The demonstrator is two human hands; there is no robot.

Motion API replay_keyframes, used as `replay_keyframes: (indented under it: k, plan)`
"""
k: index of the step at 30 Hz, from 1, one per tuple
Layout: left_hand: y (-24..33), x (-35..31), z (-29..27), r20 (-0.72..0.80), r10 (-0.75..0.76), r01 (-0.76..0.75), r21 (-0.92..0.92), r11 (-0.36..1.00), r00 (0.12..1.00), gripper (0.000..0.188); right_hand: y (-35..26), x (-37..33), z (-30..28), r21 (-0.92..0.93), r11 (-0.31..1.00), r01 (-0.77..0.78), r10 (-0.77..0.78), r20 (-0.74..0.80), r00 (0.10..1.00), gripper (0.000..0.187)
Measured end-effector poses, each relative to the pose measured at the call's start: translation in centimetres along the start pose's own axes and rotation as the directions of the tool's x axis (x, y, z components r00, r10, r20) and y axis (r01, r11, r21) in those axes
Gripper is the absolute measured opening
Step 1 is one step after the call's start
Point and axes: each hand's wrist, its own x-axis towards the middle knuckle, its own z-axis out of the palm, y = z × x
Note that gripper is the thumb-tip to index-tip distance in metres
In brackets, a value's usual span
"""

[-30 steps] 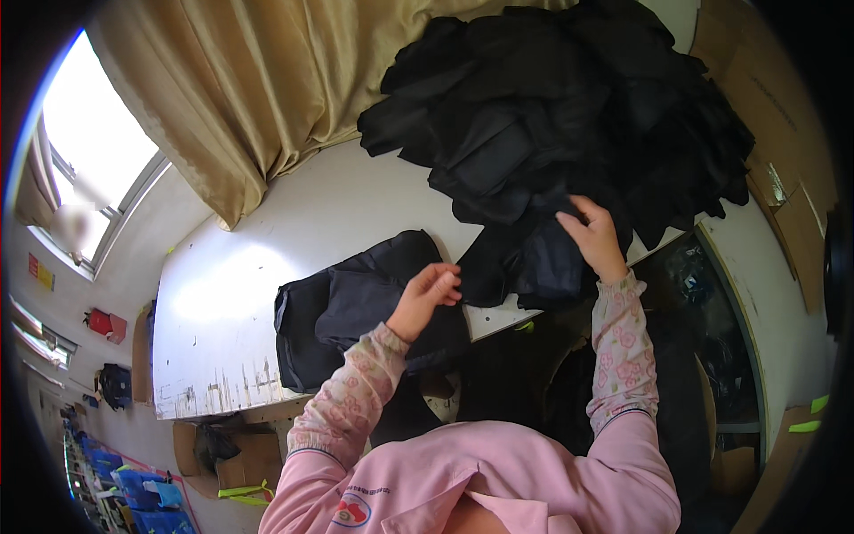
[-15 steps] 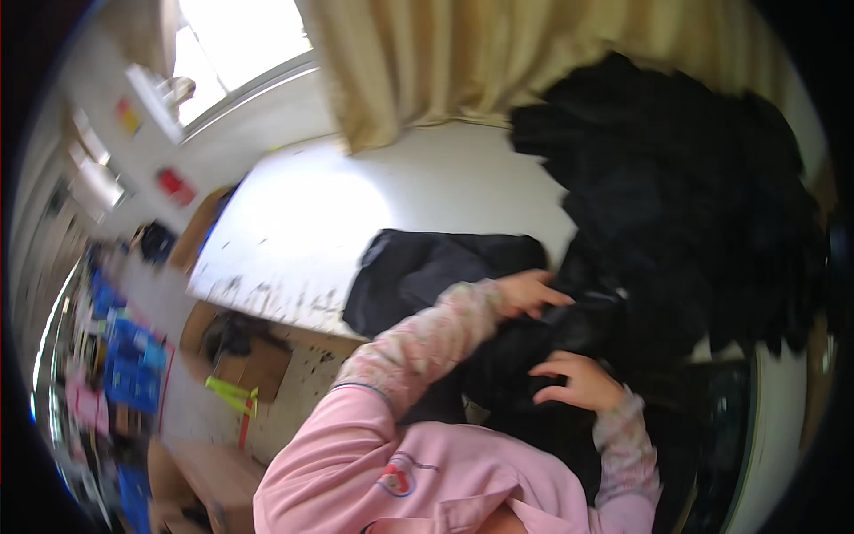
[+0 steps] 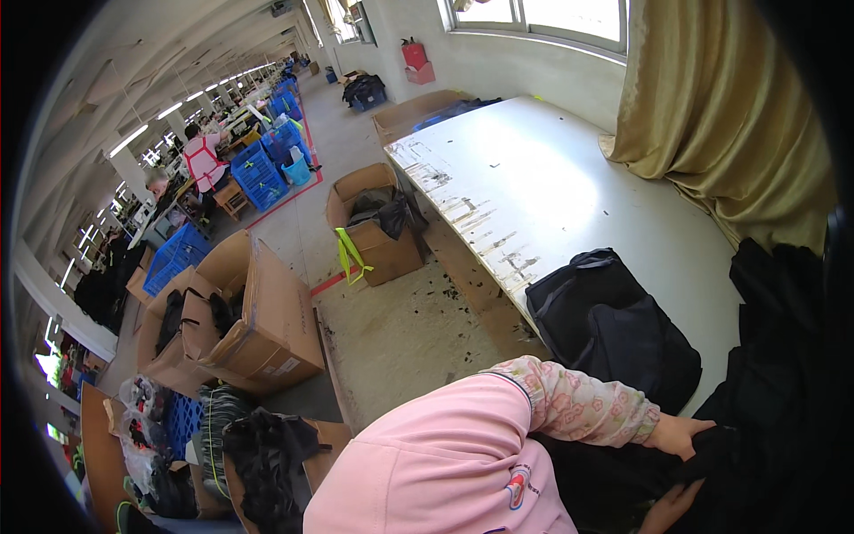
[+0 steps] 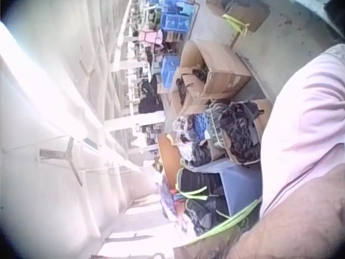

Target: Manually inspect and fold black textile garments on a workbench in a manufacturing setting.

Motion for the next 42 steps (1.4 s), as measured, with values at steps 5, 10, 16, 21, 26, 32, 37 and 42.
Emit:
replay_keyframes:
  k: [5, 10, 16, 21, 26, 32, 37, 42]
  plan:
    - [1.5, -0.8, 0.2, 0.114, 0.135, -0.171, 0.435, 0.884, 0.984, 0.061, 1.5, 0.9, -0.6, -0.286, 0.949, 0.136, -0.025, 0.36, 0.933, 0.04]
    - [0.3, -0.1, 1.0, -0.362, 0.168, -0.138, 0.105, 0.985, 0.917, 0.032, -3.7, 0.6, -0.9, -0.156, 0.911, 0.381, -0.412, -0.301, 0.86, 0.016]
    - [4.5, -3.2, -0.3, -0.156, -0.414, 0.378, -0.216, 0.9, 0.897, 0.044, 5.1, 2.9, -6.3, 0.068, 0.973, 0.222, -0.137, -0.605, 0.784, 0.025]
    - [2.2, -4.8, -1.0, 0.609, -0.233, 0.375, -0.114, 0.92, 0.758, 0.065, 3.3, 8.7, -5.2, -0.176, 0.899, 0.402, -0.439, -0.353, 0.827, 0.022]
    - [4.3, -3.4, -0.4, 0.388, -0.187, 0.319, -0.31, 0.896, 0.902, 0.045, 12.0, 7.1, -3.6, 0.233, 0.937, 0.26, -0.314, 0.234, 0.92, 0.023]
    - [4.9, -2.5, 0.1, 0.177, -0.168, 0.201, -0.188, 0.961, 0.97, 0.04, 1.7, 4.5, -10.0, 0.094, 0.984, 0.149, -0.08, -0.511, 0.856, 0.016]
    - [4.3, -1.9, 2.4, 0.35, -0.015, -0.037, 0.141, 0.989, 0.937, 0.056, -5.8, 2.6, -5.8, -0.33, 0.839, 0.432, -0.473, -0.051, 0.879, 0.04]
    - [3.6, -1.6, 0.9, -0.07, -0.051, 0.024, -0.349, 0.937, 0.996, 0.033, -4.5, 3.3, -5.3, -0.222, 0.908, 0.355, -0.394, -0.165, 0.904, 0.012]
